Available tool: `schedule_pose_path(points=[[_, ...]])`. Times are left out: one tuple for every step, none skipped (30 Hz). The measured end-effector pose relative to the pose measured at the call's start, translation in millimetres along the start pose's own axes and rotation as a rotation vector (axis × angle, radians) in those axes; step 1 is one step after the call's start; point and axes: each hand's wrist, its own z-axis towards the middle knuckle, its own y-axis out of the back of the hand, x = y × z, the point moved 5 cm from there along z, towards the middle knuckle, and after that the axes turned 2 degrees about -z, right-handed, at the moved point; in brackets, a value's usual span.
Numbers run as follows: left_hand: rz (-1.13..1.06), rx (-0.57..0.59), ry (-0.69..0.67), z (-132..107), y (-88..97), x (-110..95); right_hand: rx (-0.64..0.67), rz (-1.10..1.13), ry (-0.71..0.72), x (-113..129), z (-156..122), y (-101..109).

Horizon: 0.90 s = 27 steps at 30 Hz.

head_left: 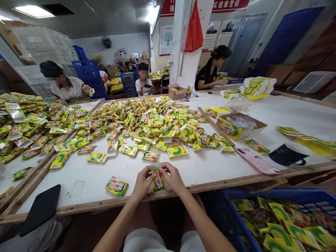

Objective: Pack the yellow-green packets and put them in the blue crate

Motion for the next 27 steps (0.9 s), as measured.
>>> schedule_pose_path(points=[[-0.051,-0.022,-0.010,2,-1.7,0,-0.025,0.025,-0.002,-1,1,0],[-0.100,-0.035,-0.016,3,-3.3,-1,-0.039,0.058,-0.007,-3,1,0],[-0.136,-0.035,-0.016,4,-4.8,-1,-0.043,0.085,-0.011,-4,1,1],[-0.150,-0.027,-0.010,4,-5.9,-1,-0.036,0.097,-0.009,-4,-1,1],[-0.138,-0.012,0.002,4,-6.4,0,-0.020,0.092,-0.002,-4,-2,1],[-0.106,0.000,0.013,4,-6.2,0,0.000,0.075,0.009,-3,-4,1],[-0.065,0.006,0.020,3,-5.2,0,0.013,0.056,0.021,-1,-6,2],[-0.026,0.004,0.019,1,-3.8,0,0.024,0.043,0.031,1,-8,2],[0.006,-0.005,0.010,0,-2.2,0,0.032,0.037,0.038,3,-9,3],[0.027,-0.022,-0.006,-1,-0.8,-1,0.035,0.035,0.044,6,-10,3],[0.041,-0.042,-0.023,-3,0.2,-2,0.030,0.030,0.048,9,-11,3],[0.049,-0.062,-0.034,-4,0.7,-3,0.017,0.017,0.050,11,-11,3],[0.055,-0.079,-0.039,-4,0.6,-4,0.001,-0.007,0.050,13,-10,3],[0.059,-0.095,-0.041,-4,0.1,-4,-0.015,-0.039,0.047,15,-9,3],[0.060,-0.109,-0.040,-4,-0.5,-5,-0.025,-0.073,0.043,16,-7,3],[0.059,-0.123,-0.036,-3,-0.9,-5,-0.027,-0.104,0.037,17,-5,2],[0.054,-0.137,-0.032,-2,-1.2,-5,-0.023,-0.130,0.032,18,-2,1],[0.048,-0.150,-0.030,0,-1.1,-6,-0.018,-0.150,0.028,18,0,1],[0.044,-0.159,-0.031,2,-0.8,-7,-0.015,-0.165,0.025,18,2,1],[0.043,-0.165,-0.036,3,-0.2,-7,-0.012,-0.175,0.025,18,3,1],[0.044,-0.165,-0.043,4,0.5,-8,-0.012,-0.178,0.026,18,4,2],[0.048,-0.162,-0.050,4,1.2,-8,-0.011,-0.177,0.029,18,3,3],[0.054,-0.158,-0.056,4,2.2,-8,-0.010,-0.171,0.034,17,2,3],[0.060,-0.154,-0.059,3,3.0,-8,-0.009,-0.159,0.039,16,0,4],[0.067,-0.148,-0.058,2,3.5,-7,-0.008,-0.142,0.043,15,-3,4],[0.074,-0.141,-0.057,0,3.5,-5,-0.005,-0.122,0.046,13,-5,3],[0.087,-0.130,-0.056,-2,2.7,-4,0.001,-0.100,0.046,12,-7,1]])
